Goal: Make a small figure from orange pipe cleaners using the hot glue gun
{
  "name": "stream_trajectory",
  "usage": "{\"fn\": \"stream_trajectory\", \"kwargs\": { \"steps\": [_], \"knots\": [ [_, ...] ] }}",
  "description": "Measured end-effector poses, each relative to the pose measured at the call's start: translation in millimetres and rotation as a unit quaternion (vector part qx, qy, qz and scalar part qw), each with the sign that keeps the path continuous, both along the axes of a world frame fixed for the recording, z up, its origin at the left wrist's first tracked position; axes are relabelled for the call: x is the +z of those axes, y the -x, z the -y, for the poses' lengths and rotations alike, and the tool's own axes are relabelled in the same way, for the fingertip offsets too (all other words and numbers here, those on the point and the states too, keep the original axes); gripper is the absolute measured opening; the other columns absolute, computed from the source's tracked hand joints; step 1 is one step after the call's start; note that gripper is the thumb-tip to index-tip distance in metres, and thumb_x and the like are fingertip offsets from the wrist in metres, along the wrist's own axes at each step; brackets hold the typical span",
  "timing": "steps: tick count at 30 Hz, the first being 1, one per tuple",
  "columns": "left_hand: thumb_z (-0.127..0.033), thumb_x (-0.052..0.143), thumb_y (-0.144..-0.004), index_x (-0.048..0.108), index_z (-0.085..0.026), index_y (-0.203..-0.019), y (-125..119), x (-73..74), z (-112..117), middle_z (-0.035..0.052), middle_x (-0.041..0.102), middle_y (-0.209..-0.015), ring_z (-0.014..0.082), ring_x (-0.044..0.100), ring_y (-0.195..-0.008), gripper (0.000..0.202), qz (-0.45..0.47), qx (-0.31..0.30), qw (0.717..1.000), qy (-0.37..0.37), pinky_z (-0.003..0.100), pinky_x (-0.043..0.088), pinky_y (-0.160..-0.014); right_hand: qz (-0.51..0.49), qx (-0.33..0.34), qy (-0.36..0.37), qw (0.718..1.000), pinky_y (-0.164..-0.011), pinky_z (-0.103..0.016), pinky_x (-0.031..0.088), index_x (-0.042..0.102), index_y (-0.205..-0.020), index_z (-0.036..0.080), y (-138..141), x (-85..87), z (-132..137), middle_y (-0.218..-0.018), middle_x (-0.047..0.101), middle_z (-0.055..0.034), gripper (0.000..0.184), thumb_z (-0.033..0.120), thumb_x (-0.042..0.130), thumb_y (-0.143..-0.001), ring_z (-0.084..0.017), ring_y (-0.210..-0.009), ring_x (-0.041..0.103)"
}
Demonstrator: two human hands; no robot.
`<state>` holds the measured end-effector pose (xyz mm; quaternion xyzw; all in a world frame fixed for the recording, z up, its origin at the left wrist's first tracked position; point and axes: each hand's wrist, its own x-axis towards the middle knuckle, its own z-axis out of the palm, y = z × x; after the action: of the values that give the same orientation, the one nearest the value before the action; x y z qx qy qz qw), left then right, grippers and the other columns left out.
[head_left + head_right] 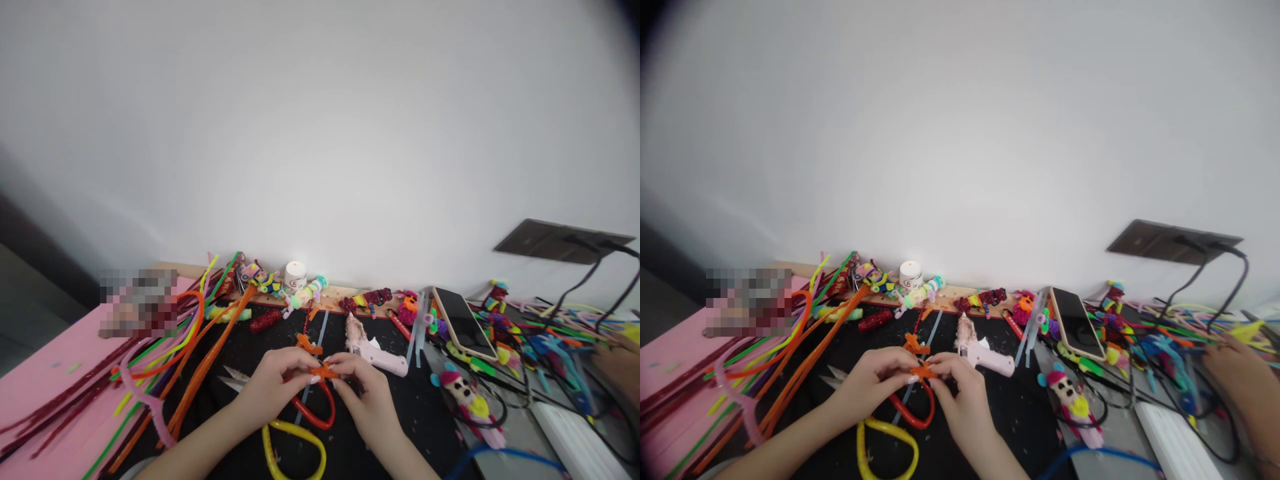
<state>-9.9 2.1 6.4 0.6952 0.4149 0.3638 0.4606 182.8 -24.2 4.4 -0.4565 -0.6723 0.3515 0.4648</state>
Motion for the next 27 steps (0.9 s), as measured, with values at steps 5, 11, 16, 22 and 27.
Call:
{"fn": "stream_trajectory", "kwargs": {
  "steps": [5,11,16,22,27],
  "knots": [
    [-0.016,0.063,-0.076,0.072,-0.016,-0.082,0.5,-1.1,-0.9,0.0042,0.071,-0.077,0.0165,0.061,-0.068,0.01,0.002,-0.001,1.0,-0.001,0.025,0.046,-0.064,0.001,-0.001,-0.003,1.0,-0.073,-0.028,0.053,0.066,-0.081,0.021,-0.7,0.3,-0.3,-0.097,0.071,-0.0056,0.012,0.01,0.061,-0.079,-0.019,-0.086,0.068],
    [-0.017,0.063,-0.077,0.072,-0.016,-0.082,0.3,-0.3,-0.6,0.0047,0.072,-0.08,0.0165,0.062,-0.07,0.01,0.007,-0.002,1.0,0.0,0.026,0.047,-0.066,0.004,-0.002,-0.006,1.0,-0.074,-0.028,0.053,0.066,-0.082,0.021,-1.0,0.6,0.1,-0.097,0.071,-0.0056,0.013,0.009,0.061,-0.079,-0.019,-0.086,0.068],
    [-0.018,0.062,-0.077,0.072,-0.016,-0.081,-0.3,1.2,-0.1,0.0046,0.072,-0.079,0.016,0.061,-0.068,0.01,0.001,-0.001,1.0,-0.005,0.025,0.046,-0.064,0.008,-0.005,-0.007,1.0,-0.073,-0.029,0.054,0.067,-0.081,0.021,-0.7,1.5,1.0,-0.096,0.071,-0.0061,0.013,0.009,0.061,-0.079,-0.02,-0.085,0.068],
    [-0.02,0.063,-0.077,0.07,-0.016,-0.088,-1.4,-0.9,0.8,0.0038,0.071,-0.077,0.0145,0.06,-0.063,0.014,0.02,0.004,0.999,0.026,0.023,0.045,-0.059,0.001,-0.01,-0.007,1.0,-0.069,-0.029,0.055,0.067,-0.09,0.02,0.8,3.2,-0.4,-0.094,0.072,-0.007,0.016,0.011,0.062,-0.078,-0.02,-0.079,0.068],
    [-0.02,0.064,-0.077,0.068,-0.014,-0.087,-2.0,-0.7,1.1,0.0036,0.07,-0.076,0.0139,0.059,-0.063,0.013,0.032,0.002,0.999,0.04,0.023,0.045,-0.06,0.004,-0.007,-0.005,1.0,-0.07,-0.028,0.055,0.068,-0.089,0.02,0.2,3.6,-0.2,-0.095,0.072,-0.0063,0.017,0.011,0.061,-0.077,-0.019,-0.079,0.068]
  ]
}}
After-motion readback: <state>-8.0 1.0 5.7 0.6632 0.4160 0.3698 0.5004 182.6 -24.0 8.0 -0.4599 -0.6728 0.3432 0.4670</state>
